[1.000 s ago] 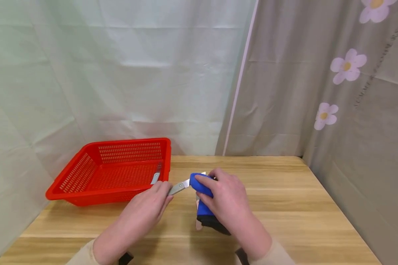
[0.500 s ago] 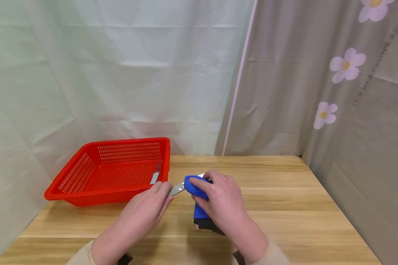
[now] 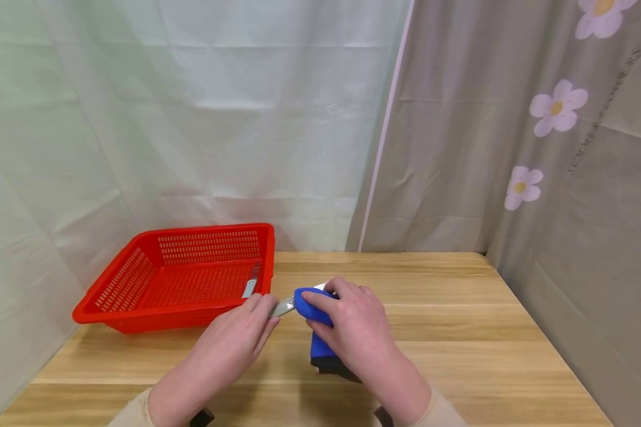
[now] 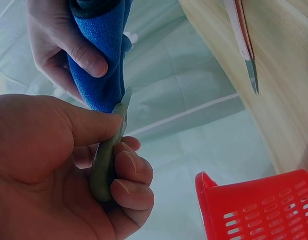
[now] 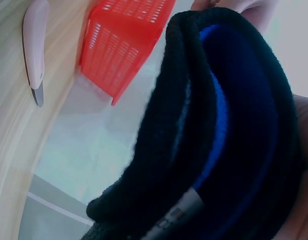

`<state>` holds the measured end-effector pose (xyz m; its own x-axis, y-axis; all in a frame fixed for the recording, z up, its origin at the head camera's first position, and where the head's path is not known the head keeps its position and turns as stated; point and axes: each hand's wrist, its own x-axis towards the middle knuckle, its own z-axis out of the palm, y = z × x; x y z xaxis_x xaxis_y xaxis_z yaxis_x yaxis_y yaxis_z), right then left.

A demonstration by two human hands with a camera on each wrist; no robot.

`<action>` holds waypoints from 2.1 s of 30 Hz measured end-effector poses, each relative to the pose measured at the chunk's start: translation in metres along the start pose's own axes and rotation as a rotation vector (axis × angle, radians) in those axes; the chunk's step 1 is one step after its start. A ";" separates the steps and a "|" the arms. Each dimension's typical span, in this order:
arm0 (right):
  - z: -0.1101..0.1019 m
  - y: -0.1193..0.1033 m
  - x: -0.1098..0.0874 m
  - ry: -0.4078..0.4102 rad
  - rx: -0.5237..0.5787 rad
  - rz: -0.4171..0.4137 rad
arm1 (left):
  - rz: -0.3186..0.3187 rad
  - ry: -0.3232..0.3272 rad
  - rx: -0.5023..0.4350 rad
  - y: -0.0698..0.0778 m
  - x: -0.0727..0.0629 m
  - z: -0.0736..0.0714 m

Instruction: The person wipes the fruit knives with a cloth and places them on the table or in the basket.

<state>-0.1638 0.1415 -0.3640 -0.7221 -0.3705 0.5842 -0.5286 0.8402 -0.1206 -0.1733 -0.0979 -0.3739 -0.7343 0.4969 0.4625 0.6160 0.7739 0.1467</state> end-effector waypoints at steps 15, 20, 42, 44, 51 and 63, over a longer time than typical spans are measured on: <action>-0.003 0.006 0.002 -0.032 -0.023 0.050 | -0.035 -0.038 0.008 0.001 0.001 -0.001; -0.003 0.012 0.002 0.002 -0.026 0.058 | -0.033 -0.025 0.004 0.001 0.001 -0.001; -0.010 0.027 0.003 0.022 -0.027 0.128 | -0.070 -0.055 0.018 0.002 0.003 -0.004; -0.011 0.028 0.003 0.021 -0.031 0.133 | -0.073 -0.057 0.017 0.002 0.002 -0.005; -0.011 0.032 0.003 0.013 -0.044 0.155 | -0.075 -0.061 0.023 0.002 0.002 -0.005; -0.014 0.033 0.002 0.003 -0.078 0.222 | -0.076 -0.063 0.014 0.002 0.001 -0.006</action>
<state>-0.1764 0.1737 -0.3549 -0.8158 -0.1719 0.5523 -0.3206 0.9291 -0.1844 -0.1708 -0.0983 -0.3682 -0.7958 0.4598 0.3941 0.5539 0.8158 0.1666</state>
